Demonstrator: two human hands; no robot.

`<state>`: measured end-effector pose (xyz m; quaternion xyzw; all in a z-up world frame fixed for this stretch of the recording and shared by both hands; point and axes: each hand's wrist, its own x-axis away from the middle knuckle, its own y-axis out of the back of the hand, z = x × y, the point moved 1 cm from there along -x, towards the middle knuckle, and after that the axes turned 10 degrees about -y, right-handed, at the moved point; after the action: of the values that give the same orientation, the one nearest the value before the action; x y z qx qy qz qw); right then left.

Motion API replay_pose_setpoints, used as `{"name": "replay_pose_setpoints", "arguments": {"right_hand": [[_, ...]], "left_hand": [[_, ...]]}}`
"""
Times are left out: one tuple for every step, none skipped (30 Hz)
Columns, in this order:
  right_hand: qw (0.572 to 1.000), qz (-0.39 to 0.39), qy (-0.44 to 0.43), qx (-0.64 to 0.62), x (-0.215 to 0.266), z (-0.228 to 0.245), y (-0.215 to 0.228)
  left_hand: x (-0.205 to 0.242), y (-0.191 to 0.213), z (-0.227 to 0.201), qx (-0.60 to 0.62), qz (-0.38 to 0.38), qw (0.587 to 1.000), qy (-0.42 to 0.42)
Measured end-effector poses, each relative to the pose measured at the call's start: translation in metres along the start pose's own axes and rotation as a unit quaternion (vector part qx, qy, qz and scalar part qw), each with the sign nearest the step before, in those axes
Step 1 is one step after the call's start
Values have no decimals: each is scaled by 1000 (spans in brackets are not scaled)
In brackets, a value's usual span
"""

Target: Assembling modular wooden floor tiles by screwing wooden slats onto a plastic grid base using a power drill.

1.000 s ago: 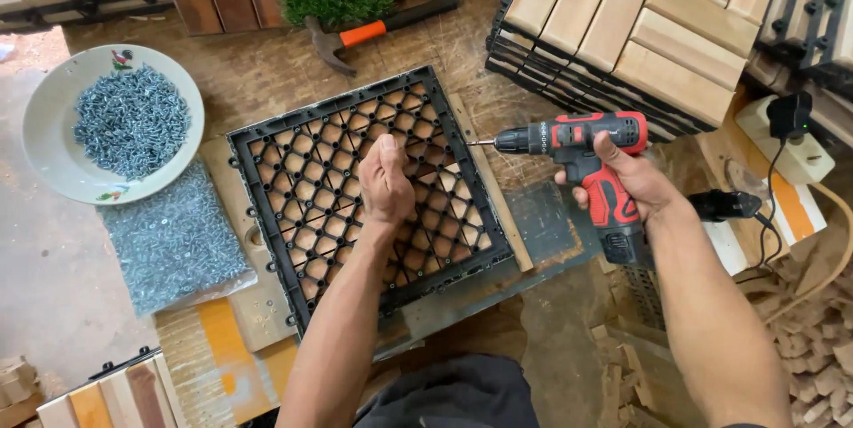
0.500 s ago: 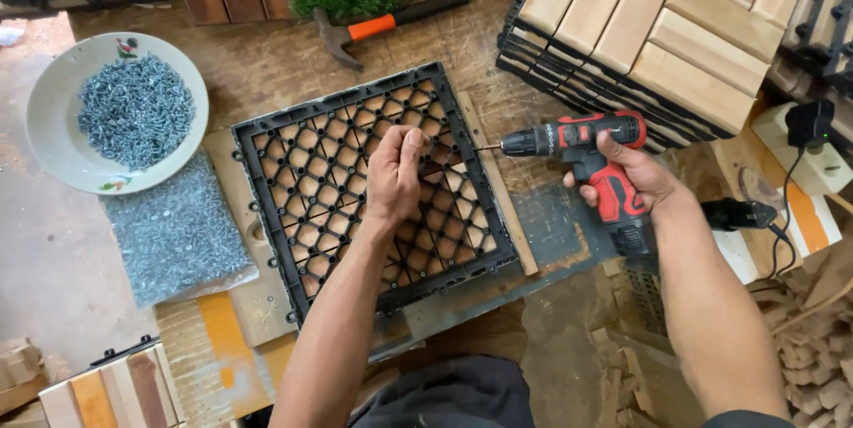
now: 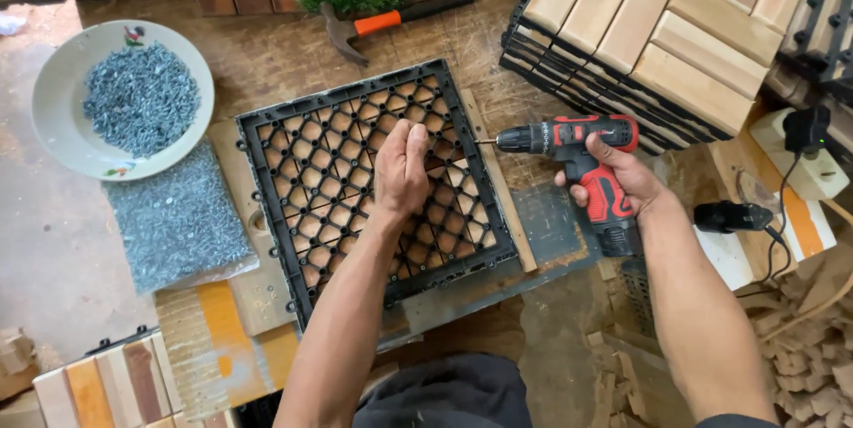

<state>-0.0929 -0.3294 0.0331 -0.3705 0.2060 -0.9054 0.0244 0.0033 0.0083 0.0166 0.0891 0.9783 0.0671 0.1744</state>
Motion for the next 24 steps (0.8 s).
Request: {"name": "replay_pose_setpoints", "arguments": {"right_hand": [[1000,3,-3,1,-1,-2,-1],[1000,1,5,-4,1,-4,0],[1000,-1,13,-8,3,-6,0],[1000,0,19,-7,7,-7,-2],[999,-12,37,-7,10,-7,-5],[999,-21,49,-8,14,-11,-8],[999,-18,50,-7,24,-6,-24],[996,-46,77,5,36,-2,-37],[992,-74,104,17,48,2,-51],[991,-71,107,22,58,1,-54],[985,-100,126,55,67,-1,-57],[978,-127,138,86,78,-9,-60],[979,-122,134,89,81,-7,-60],[982,-104,139,79,87,-8,-61],[984,-86,143,68,93,-8,-62],[983,-84,146,71,96,-9,-66],[977,-100,171,79,100,-9,-71],[971,-114,193,89,103,-11,-75],[971,-109,193,91,99,-9,-75],[974,-103,183,80,98,-11,-75],[978,-97,174,69,97,-13,-75],[978,-94,173,71,96,-10,-87],[976,-86,187,75,96,-7,-98],[974,-79,198,80,96,-4,-109]], "left_hand": [[0,2,-3,-2,-2,1000,3],[-1,3,-6,10,-2,1000,9],[-3,3,-10,23,-3,1000,16],[-5,5,-15,23,-3,1000,10],[-7,7,-19,33,-8,999,19],[-4,11,-24,41,-16,999,32],[-9,14,-27,39,-18,999,31],[-11,15,-29,64,-31,996,47],[-14,17,-31,90,-44,993,63],[-16,23,-24,90,-49,993,58],[-17,30,-15,112,-84,985,98],[-10,39,-7,131,-119,974,144],[-14,57,-18,128,-126,973,146],[-15,74,-29,145,-131,962,192],[-16,90,-40,162,-136,948,238],[-15,96,-41,163,-138,949,234],[-13,102,-41,174,-156,945,229],[-8,110,-43,184,-178,940,225],[-6,113,-42,183,-183,940,223],[-2,114,-40,187,-166,936,247],[1,114,-37,191,-148,932,270],[4,114,-40,192,-151,932,270],[6,114,-43,197,-131,933,270],[11,113,-45,203,-111,934,272]]}}
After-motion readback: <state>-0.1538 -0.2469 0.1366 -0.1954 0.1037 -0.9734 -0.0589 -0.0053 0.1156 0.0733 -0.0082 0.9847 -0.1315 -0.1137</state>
